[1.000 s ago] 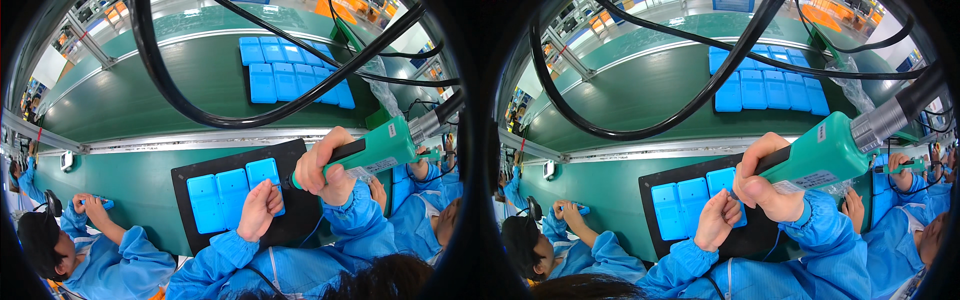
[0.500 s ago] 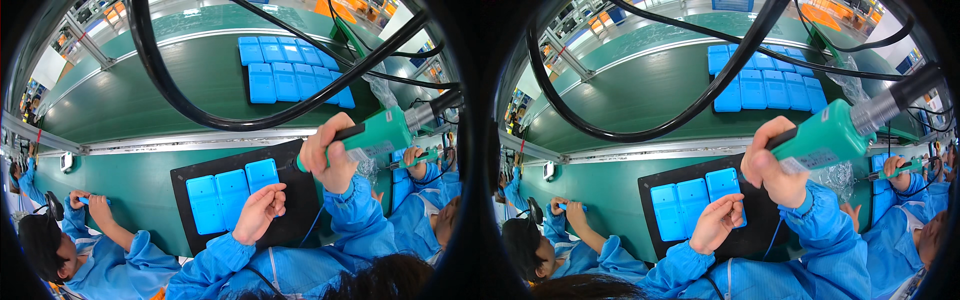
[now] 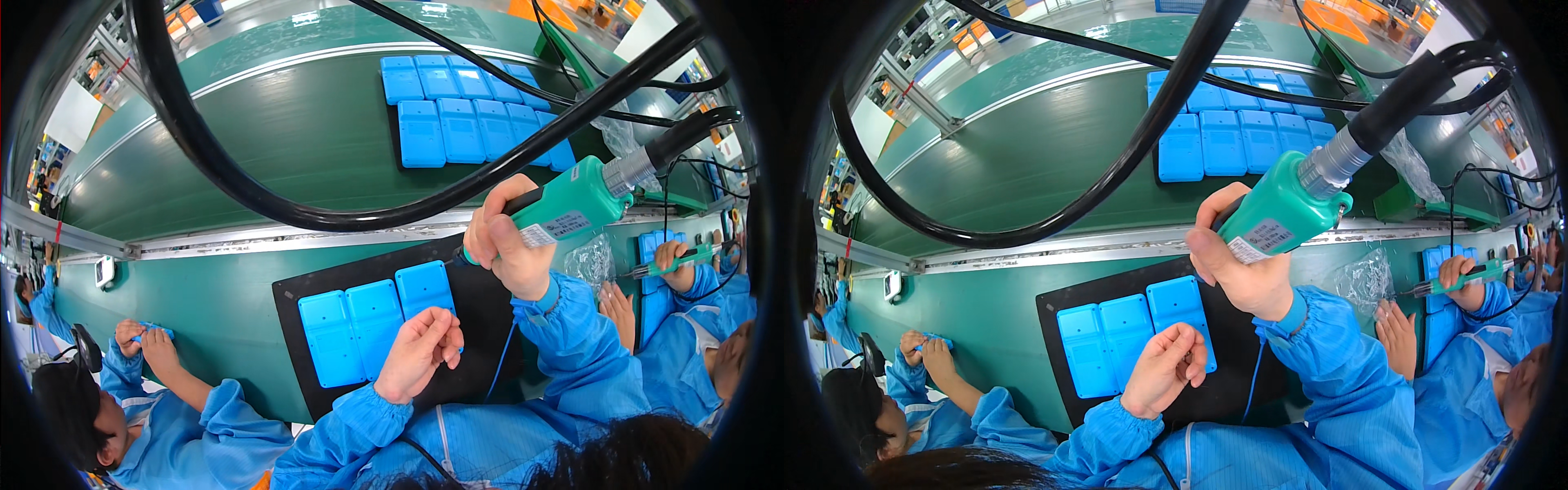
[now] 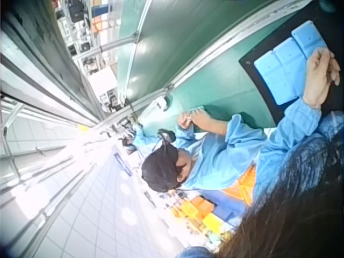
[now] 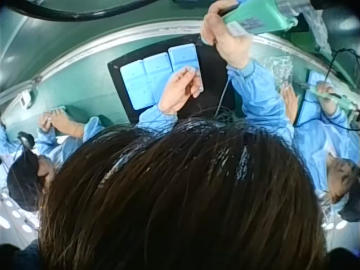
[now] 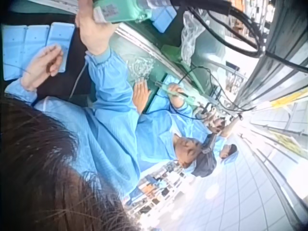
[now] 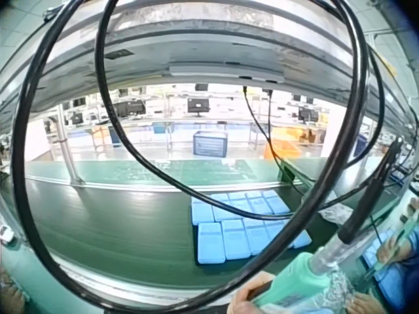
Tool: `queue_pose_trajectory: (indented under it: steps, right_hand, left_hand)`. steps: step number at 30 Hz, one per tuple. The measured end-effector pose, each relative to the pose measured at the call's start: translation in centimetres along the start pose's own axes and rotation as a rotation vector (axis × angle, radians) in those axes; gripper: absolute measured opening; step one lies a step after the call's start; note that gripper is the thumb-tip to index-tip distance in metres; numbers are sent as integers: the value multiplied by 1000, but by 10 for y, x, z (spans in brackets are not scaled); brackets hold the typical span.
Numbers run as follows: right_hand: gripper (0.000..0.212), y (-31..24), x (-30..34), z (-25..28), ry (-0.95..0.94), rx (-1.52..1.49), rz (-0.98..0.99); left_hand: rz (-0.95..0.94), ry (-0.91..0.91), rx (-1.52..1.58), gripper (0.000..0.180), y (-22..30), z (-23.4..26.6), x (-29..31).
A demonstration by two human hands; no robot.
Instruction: The person fastens screws into blue plastic housings with an electric screwdriver, securing circuit board components into place.
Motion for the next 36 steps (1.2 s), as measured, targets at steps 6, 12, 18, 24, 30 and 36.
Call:
queue_pose_trajectory:
  steps: [6,12,18,24,30,36]
  right_hand:
    - [19,-2,0,0,-3,-6,3]
    - [20,7,1,0,7,-28,-36]
    - [19,12,6,6,48,100,-49]
    - [19,18,7,4,40,221,-89]
    - [21,21,6,-7,-3,221,-144]
    - [21,-7,13,-10,-3,82,1]
  left_hand:
    - [-5,34,12,23,3,-1,-1]
    - [-6,57,-7,24,5,-2,3]
    - [-11,34,40,29,0,1,-3]
    - [-13,78,67,31,1,5,-4]
    - [-26,52,82,34,3,0,-1]
    - [7,-41,258,33,-1,4,-4]
Point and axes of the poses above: each hand's wrist, its own x-axis away from the middle knuckle, its own z-axis out of the back of the hand, y = z × x, the point moved 7 cm from there along -x, towards the middle knuckle, and after that the axes turned 4 degrees about -x, right-handed, at the moved point
